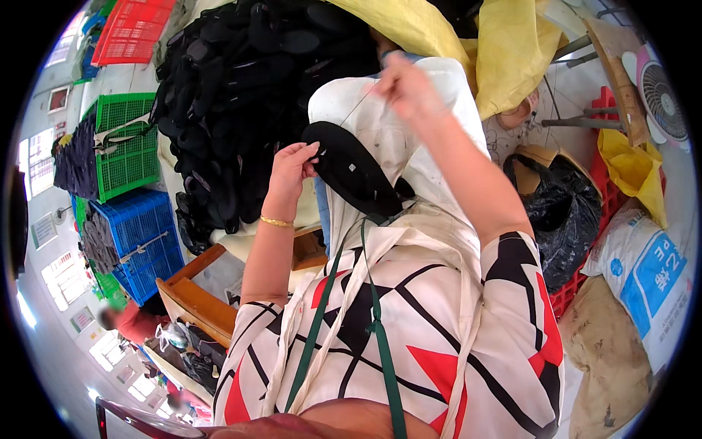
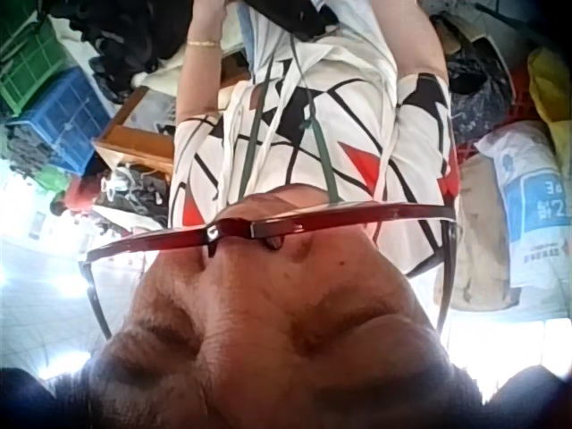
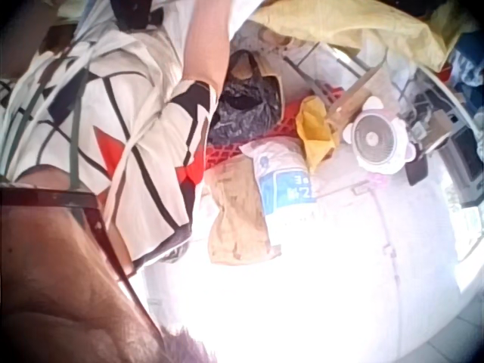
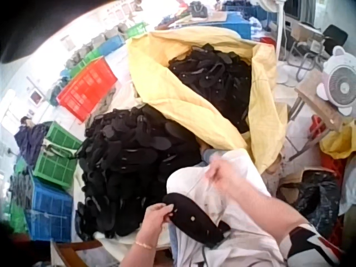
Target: The person sits on the floor and sews a black shoe using a needle and thread. They repeatedly pull the thread through the shoe's upper part to stitch it. The person handles multiple shoes, picking them up from a pile and placing them on their lap to work on them.
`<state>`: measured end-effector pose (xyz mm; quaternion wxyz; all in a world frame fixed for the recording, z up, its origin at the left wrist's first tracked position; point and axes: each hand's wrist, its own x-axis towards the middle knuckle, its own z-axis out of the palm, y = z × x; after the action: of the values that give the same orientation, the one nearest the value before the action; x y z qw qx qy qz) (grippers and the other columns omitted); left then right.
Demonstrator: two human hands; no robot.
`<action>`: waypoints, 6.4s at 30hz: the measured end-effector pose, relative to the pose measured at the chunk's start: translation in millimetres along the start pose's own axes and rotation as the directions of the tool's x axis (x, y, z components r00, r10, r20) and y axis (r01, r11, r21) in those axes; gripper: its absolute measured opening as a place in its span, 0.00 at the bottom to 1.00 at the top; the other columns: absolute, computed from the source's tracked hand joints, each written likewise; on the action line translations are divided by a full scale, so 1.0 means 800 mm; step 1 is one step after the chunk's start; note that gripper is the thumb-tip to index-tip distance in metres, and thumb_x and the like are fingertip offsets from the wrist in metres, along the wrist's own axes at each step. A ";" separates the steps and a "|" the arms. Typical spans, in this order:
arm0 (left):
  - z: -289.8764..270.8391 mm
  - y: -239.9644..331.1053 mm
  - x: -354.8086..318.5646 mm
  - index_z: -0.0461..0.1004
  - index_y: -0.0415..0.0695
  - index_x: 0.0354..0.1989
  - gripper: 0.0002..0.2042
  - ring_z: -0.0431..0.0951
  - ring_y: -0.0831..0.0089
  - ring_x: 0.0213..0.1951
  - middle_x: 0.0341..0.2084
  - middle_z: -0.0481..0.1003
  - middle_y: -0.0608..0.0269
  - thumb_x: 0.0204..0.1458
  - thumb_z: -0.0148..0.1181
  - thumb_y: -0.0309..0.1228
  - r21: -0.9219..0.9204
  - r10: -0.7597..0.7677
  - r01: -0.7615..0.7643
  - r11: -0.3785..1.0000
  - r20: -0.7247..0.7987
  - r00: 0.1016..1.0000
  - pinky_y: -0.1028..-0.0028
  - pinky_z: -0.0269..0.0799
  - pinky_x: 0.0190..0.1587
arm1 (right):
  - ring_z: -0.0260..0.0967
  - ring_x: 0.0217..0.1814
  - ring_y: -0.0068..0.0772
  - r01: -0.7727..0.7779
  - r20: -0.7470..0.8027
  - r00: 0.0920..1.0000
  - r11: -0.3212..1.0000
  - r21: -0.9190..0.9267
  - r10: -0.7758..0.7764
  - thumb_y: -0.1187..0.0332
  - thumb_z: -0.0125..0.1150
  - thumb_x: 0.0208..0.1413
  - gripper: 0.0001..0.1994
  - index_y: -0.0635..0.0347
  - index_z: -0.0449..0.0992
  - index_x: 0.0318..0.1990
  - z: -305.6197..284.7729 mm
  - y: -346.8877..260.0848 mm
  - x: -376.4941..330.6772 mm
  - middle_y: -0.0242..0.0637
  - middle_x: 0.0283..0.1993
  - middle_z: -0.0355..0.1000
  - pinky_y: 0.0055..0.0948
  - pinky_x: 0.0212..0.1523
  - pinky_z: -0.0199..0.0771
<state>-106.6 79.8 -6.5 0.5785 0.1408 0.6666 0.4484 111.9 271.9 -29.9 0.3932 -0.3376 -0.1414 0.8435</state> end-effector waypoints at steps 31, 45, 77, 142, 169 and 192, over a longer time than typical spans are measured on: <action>0.046 -0.003 -0.042 0.69 0.42 0.50 0.22 0.76 0.55 0.42 0.38 0.74 0.56 0.48 0.68 0.34 0.898 0.679 -0.384 0.215 0.145 0.719 0.61 0.74 0.40 | 0.66 0.28 0.25 -0.152 0.096 0.981 0.976 -0.155 0.168 0.66 0.48 0.63 0.11 0.56 0.70 0.28 0.092 0.118 -0.043 0.31 0.26 0.67 0.28 0.36 0.71; 0.041 0.021 -0.020 0.74 0.45 0.42 0.15 0.79 0.62 0.34 0.32 0.75 0.61 0.43 0.62 0.24 0.733 0.672 -0.605 -0.312 0.620 0.405 0.65 0.77 0.33 | 0.49 0.23 0.22 0.146 0.159 0.978 0.987 -0.068 -0.133 0.71 0.44 0.62 0.12 0.57 0.63 0.25 0.115 0.065 -0.158 0.27 0.24 0.57 0.28 0.38 0.62; 0.107 -0.024 -0.082 0.80 0.36 0.29 0.10 0.75 0.77 0.22 0.19 0.77 0.63 0.49 0.66 0.32 0.657 0.150 -0.423 0.624 0.431 0.890 0.75 0.70 0.27 | 0.71 0.36 0.17 0.079 0.175 0.978 0.571 -0.817 0.116 0.75 0.55 0.64 0.06 0.64 0.74 0.45 -0.055 -0.055 -0.313 0.31 0.34 0.75 0.21 0.38 0.72; 0.116 -0.097 -0.042 0.68 0.39 0.40 0.20 0.76 0.63 0.30 0.26 0.76 0.58 0.40 0.71 0.25 0.372 0.669 -0.793 0.482 0.429 0.607 0.65 0.72 0.35 | 0.42 0.19 0.12 0.703 0.125 0.705 0.663 -0.257 -0.698 0.69 0.54 0.68 0.05 0.60 0.70 0.45 -0.108 -0.151 -0.419 0.23 0.20 0.52 0.14 0.16 0.43; 0.124 -0.017 -0.091 0.75 0.40 0.34 0.07 0.67 0.84 0.20 0.24 0.75 0.66 0.57 0.61 0.32 0.328 -0.158 0.010 0.945 0.427 0.890 0.82 0.61 0.20 | 0.72 0.35 0.46 0.468 0.476 0.862 -0.090 -0.879 -0.171 0.71 0.60 0.54 0.03 0.58 0.76 0.33 -0.028 0.007 -0.286 0.43 0.32 0.72 0.38 0.37 0.73; 0.115 -0.041 -0.075 0.75 0.44 0.34 0.06 0.67 0.86 0.21 0.24 0.73 0.71 0.59 0.60 0.33 0.223 -0.035 -0.080 0.971 0.469 0.883 0.84 0.62 0.22 | 0.70 0.26 0.21 0.107 -0.097 0.983 0.916 -0.386 -0.156 0.63 0.52 0.68 0.06 0.53 0.68 0.42 -0.071 -0.007 -0.247 0.34 0.35 0.76 0.21 0.24 0.69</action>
<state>4.7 59.1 13.7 0.6963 0.3207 0.5536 0.3252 245.3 124.3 21.5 0.3843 -0.4495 -0.2991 0.7489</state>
